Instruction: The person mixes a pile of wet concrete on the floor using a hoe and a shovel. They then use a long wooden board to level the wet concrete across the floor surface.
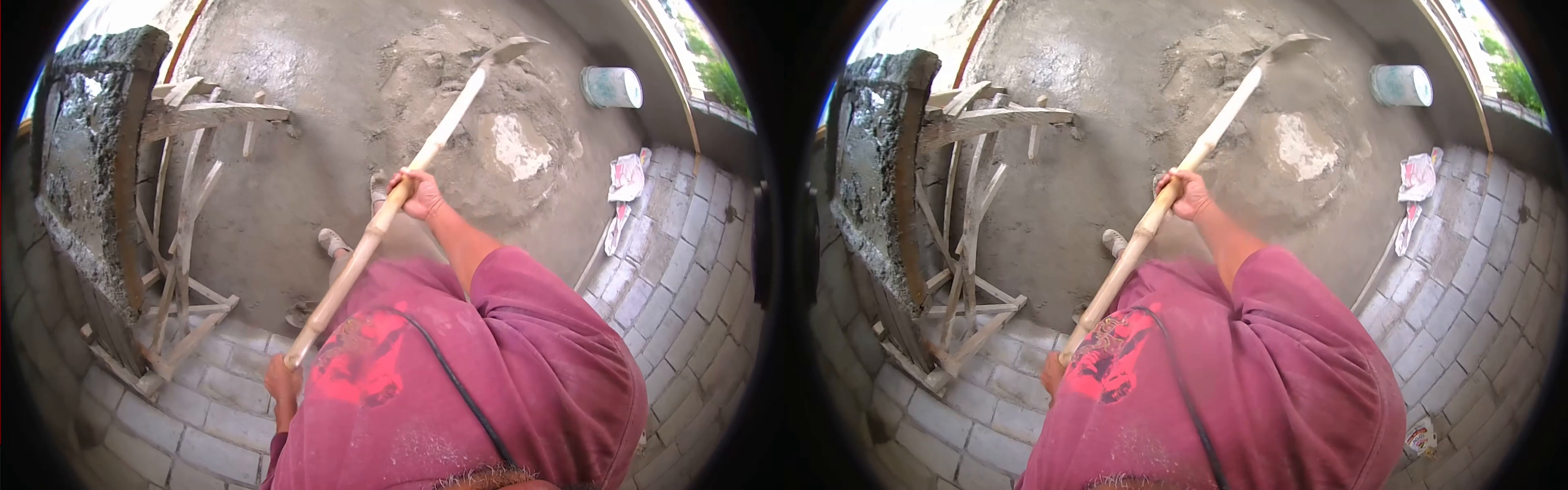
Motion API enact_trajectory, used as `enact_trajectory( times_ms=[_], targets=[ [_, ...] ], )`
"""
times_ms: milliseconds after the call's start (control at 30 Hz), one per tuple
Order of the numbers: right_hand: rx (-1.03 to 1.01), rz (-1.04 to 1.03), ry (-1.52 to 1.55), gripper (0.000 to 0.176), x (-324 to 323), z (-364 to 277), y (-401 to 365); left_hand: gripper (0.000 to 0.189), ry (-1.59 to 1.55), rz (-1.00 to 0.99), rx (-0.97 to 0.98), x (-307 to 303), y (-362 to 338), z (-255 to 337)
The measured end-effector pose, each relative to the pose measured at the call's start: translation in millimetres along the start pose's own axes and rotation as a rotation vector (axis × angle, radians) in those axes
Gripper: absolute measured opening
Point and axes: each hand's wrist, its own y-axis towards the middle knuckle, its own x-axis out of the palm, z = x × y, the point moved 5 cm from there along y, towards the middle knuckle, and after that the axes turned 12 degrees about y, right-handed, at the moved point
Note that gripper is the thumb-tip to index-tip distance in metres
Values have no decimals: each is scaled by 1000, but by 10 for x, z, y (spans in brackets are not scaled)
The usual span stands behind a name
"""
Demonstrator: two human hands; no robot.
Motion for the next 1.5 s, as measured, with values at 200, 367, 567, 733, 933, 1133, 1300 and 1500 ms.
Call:
enact_trajectory(
  times_ms=[200,367,567,733,933,1133,1300,1500],
  targets=[
    [110,228,-396,14,-345,1124,739,43,-50,-225,-193,-168,-833,-359],
    [164,396,-716,10,-504,1936,1076,48,-140,-433,-293,-351,-1082,-668],
    [66,523,-1133,34,-581,1200,1640,53,-241,-578,-38,-340,-429,-57],
    [-38,555,-821,24,-518,360,1780,49,-296,-666,4,-99,116,368],
    [-100,505,-626,23,-458,430,1226,49,-217,-524,79,-105,105,103],
    [-131,303,-271,21,-575,54,702,36,111,-393,152,-62,300,134],
    [-252,243,-208,17,-880,-675,477,30,193,-291,315,-353,669,586],
    [-336,185,-23,14,-957,-1369,-44,26,295,134,552,-838,828,1258]
  ],
)
